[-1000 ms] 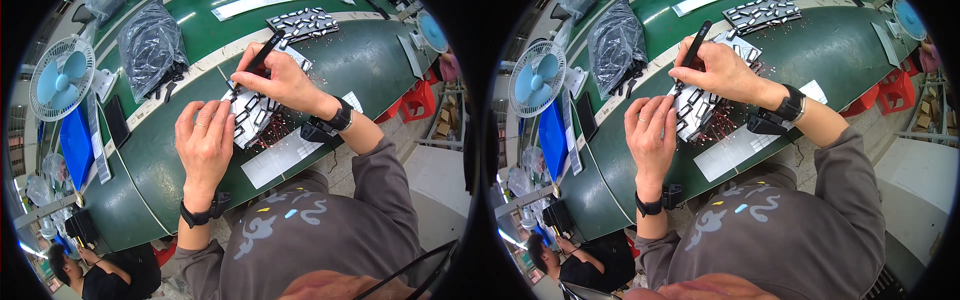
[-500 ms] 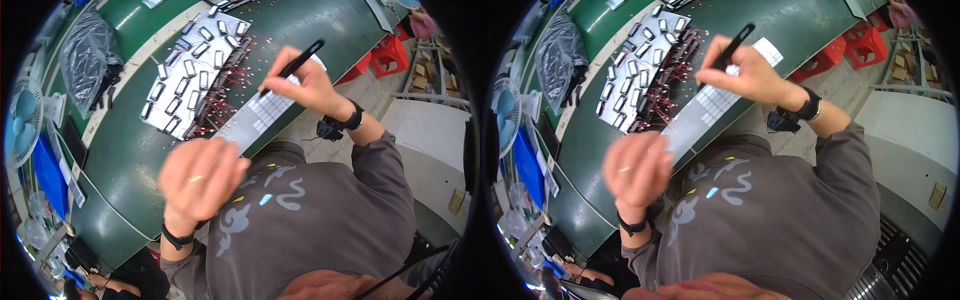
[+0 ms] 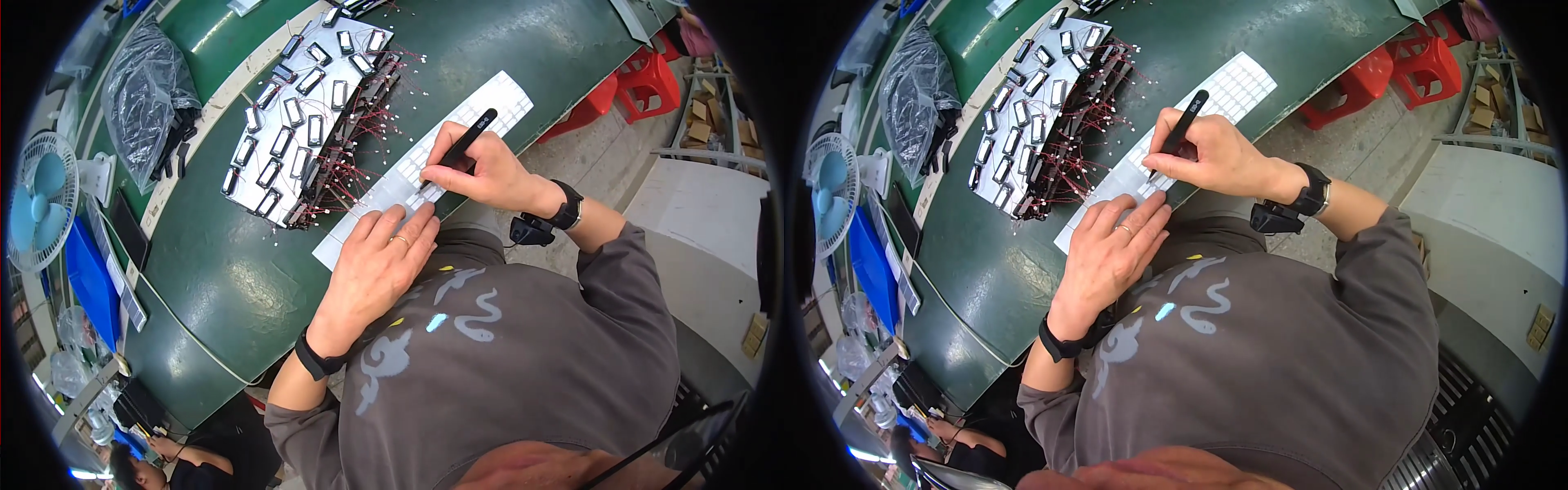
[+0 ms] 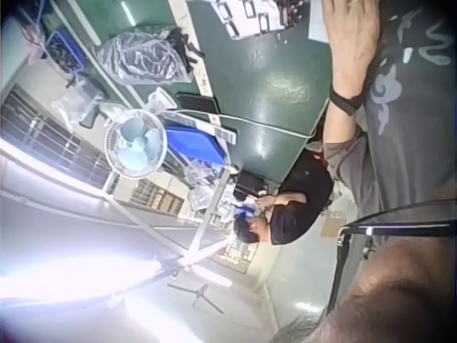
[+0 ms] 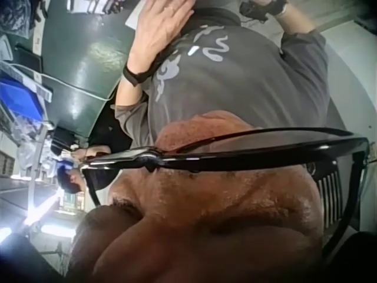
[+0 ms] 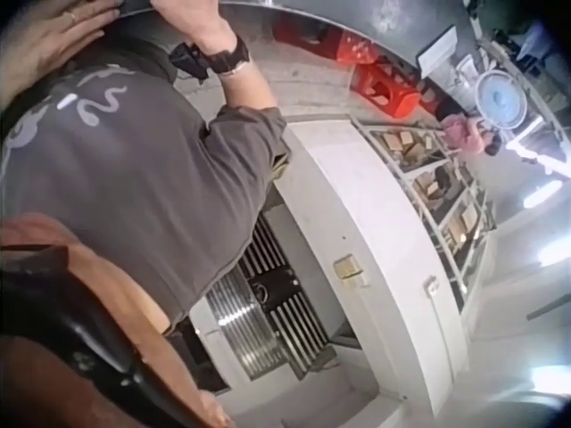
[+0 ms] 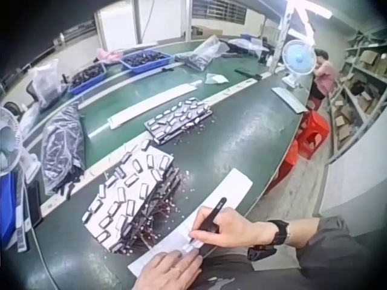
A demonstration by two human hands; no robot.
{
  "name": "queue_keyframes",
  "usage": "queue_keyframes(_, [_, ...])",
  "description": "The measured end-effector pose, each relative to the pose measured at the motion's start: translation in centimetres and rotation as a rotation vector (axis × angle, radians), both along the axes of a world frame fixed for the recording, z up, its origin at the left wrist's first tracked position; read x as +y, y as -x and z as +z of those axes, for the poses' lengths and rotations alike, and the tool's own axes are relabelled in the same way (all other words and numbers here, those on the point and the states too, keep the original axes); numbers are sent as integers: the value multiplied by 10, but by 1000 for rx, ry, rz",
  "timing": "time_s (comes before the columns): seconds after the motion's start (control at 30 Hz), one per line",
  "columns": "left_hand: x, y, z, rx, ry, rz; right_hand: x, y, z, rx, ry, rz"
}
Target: The person uses tweezers to peel small white stickers from a sheet and applies them to the black components of an electronic assembly, occasionally reaching for a tool from a bag on a shelf to assist.
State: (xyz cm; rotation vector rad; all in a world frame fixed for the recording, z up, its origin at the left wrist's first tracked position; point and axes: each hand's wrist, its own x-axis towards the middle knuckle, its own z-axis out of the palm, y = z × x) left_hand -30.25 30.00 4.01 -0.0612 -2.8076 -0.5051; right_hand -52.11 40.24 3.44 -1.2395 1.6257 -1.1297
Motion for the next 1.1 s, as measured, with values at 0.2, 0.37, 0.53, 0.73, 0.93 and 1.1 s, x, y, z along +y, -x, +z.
queue_keyframes(0.2, [-2, -3, 6, 8, -2, 23, -6, -1, 5, -73, 229, -14])
queue_keyframes(0.37, [-18, -13, 28, 157, 56, 42, -46, 12, 51, -408, 365, -80])
queue_keyframes(0.53, [-74, -9, 76, 444, 207, 549, -115, 29, 74, -202, 523, 17])
queue_keyframes(0.73, [-121, 7, 66, 307, 95, 791, -155, 15, 72, -191, 513, 57])
queue_keyframes(0.93, [-114, 6, 61, 234, 32, 803, -160, 12, 68, -142, 456, 97])
queue_keyframes(1.1, [-103, 2, 55, 310, 2, 772, -163, 11, 68, -133, 414, 108])
